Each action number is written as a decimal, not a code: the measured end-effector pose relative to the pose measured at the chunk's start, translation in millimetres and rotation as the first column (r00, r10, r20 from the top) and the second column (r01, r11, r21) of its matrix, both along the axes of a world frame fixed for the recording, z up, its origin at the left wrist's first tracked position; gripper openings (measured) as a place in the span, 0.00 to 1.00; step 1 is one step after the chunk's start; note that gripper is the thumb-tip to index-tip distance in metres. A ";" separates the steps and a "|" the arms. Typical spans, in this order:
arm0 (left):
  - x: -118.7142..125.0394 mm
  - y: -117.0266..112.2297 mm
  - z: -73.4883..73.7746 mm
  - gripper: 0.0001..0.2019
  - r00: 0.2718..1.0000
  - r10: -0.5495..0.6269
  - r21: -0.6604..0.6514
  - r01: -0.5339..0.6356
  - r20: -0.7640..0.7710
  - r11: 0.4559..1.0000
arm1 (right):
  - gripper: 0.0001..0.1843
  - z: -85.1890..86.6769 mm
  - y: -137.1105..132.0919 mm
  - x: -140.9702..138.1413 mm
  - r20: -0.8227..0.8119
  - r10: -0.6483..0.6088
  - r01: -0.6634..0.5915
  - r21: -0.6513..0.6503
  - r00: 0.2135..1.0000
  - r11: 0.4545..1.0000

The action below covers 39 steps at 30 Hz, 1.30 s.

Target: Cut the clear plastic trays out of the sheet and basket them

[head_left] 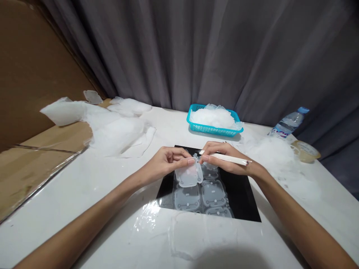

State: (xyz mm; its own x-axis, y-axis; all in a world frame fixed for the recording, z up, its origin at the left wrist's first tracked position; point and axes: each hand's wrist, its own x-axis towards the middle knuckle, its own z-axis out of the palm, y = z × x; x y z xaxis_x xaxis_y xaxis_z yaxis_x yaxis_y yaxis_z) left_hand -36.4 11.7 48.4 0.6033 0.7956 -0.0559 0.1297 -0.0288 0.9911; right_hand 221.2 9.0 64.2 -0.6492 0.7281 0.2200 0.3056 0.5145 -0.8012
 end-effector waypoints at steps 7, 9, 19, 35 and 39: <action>2.7 0.5 -5.2 0.16 0.998 0.035 0.005 -0.035 -0.053 0.999 | 0.09 -4.3 0.3 -1.4 -0.041 0.026 -0.028 -0.048 0.999 0.998; 2.3 0.5 -5.5 0.17 0.997 0.040 0.021 -0.039 -0.065 0.999 | 0.09 -5.9 0.4 -2.8 -0.048 0.018 -0.021 -0.051 0.999 0.998; 4.7 1.0 -2.6 0.19 0.996 0.045 0.042 -0.042 -0.071 0.998 | 0.16 -5.1 -0.3 -6.6 -0.056 -0.027 0.023 -0.076 0.998 0.997; 6.6 -0.8 -2.6 0.18 0.998 0.020 0.042 -0.017 -0.062 0.999 | 0.12 -5.2 1.8 -2.1 -0.057 0.031 -0.037 -0.114 0.998 0.993; 7.0 -1.4 -5.1 0.19 0.999 0.029 0.006 -0.029 -0.033 1.000 | 0.12 -7.4 4.8 0.0 -0.056 0.017 -0.023 -0.102 0.998 0.994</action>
